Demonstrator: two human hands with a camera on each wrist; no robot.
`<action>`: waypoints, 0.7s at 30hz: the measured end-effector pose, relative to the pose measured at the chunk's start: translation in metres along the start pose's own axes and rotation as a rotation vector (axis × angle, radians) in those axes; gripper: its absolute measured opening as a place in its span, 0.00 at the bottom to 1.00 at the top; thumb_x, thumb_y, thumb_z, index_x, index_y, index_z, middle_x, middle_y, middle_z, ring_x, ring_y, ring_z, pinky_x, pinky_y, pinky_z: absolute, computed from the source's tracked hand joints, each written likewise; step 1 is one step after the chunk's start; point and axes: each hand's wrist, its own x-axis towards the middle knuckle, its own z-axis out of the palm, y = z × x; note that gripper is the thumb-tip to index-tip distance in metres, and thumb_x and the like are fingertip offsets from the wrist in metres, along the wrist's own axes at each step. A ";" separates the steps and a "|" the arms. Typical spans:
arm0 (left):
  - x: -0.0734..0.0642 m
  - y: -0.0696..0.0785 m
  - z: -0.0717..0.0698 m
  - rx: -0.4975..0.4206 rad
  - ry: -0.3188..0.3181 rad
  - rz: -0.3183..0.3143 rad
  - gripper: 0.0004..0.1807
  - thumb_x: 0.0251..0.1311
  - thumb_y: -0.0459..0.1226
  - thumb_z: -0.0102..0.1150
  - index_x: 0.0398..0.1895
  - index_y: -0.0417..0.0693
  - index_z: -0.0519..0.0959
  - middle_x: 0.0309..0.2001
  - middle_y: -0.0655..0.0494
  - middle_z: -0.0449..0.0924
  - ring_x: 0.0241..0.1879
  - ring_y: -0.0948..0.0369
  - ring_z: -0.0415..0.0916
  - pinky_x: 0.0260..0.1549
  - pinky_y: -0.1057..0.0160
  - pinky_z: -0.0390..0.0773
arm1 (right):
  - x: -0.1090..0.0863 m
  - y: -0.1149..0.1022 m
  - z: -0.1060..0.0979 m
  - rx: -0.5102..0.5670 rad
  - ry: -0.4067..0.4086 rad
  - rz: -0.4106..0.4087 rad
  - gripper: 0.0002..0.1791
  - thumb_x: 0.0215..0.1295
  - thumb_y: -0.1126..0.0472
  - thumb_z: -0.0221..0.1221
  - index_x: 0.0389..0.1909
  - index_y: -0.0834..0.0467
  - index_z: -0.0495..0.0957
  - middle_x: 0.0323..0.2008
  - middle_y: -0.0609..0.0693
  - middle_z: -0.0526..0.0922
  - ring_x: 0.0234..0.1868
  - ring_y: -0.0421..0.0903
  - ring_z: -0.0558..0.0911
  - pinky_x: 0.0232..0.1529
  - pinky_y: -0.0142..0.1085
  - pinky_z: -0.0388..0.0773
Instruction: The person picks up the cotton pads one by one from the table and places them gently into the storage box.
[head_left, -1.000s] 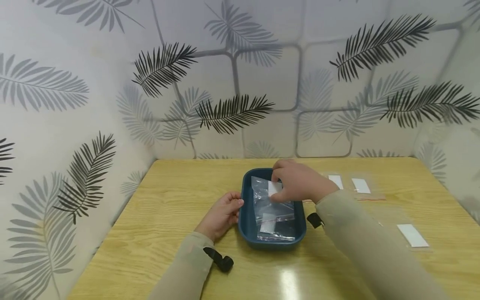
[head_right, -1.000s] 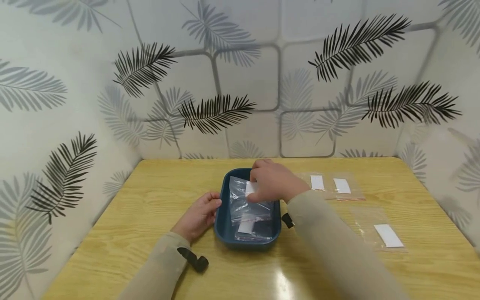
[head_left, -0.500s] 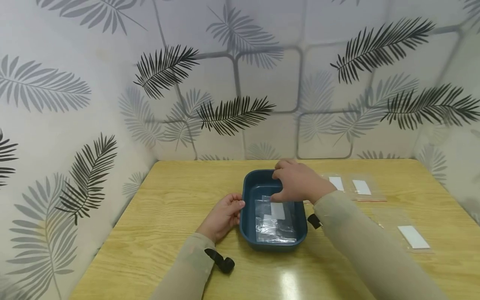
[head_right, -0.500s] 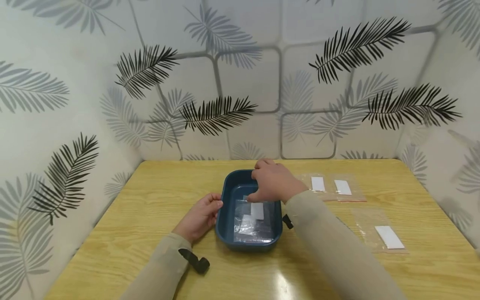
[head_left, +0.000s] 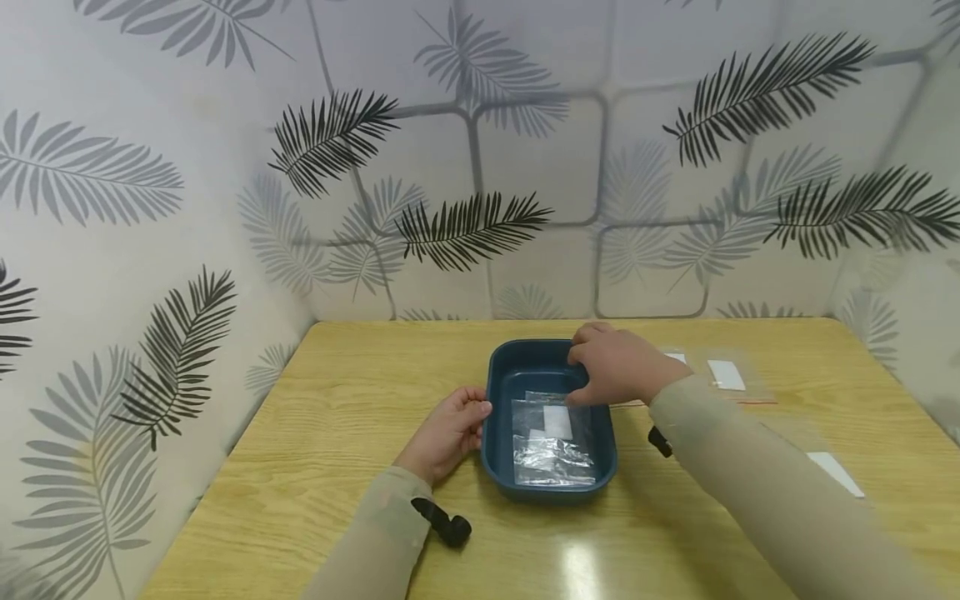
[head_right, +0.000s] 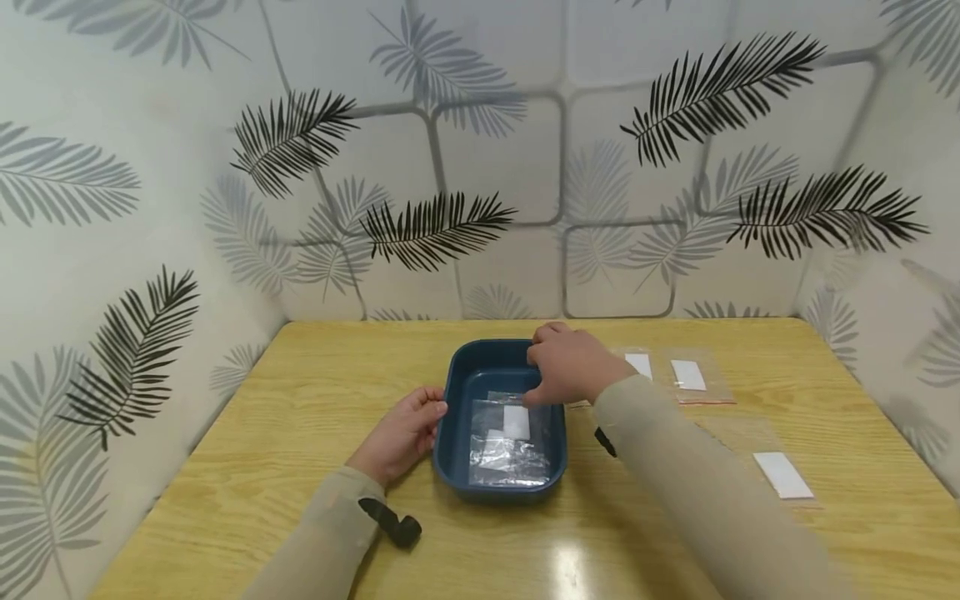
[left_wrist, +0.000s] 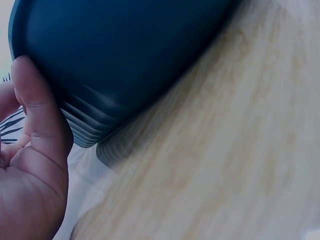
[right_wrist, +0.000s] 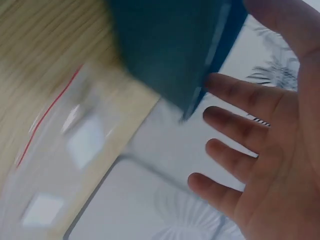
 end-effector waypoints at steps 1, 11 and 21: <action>0.000 0.000 0.000 0.000 -0.001 0.001 0.11 0.76 0.32 0.49 0.55 0.37 0.64 0.31 0.55 0.71 0.25 0.63 0.69 0.24 0.69 0.73 | -0.002 0.005 0.001 -0.004 0.001 -0.002 0.35 0.56 0.35 0.68 0.54 0.59 0.83 0.59 0.57 0.75 0.65 0.60 0.70 0.60 0.55 0.73; -0.001 0.002 -0.001 0.001 -0.010 0.007 0.11 0.76 0.32 0.49 0.55 0.38 0.64 0.32 0.56 0.71 0.26 0.63 0.69 0.25 0.69 0.73 | -0.027 0.064 0.004 0.066 0.083 0.021 0.34 0.57 0.39 0.68 0.54 0.62 0.81 0.57 0.59 0.77 0.62 0.62 0.72 0.61 0.57 0.70; 0.000 0.000 -0.001 -0.004 -0.008 0.004 0.11 0.75 0.32 0.50 0.55 0.36 0.65 0.33 0.55 0.71 0.26 0.62 0.69 0.25 0.68 0.73 | -0.031 0.093 0.031 0.125 0.097 0.100 0.34 0.55 0.43 0.70 0.57 0.61 0.80 0.58 0.64 0.76 0.62 0.66 0.71 0.62 0.61 0.68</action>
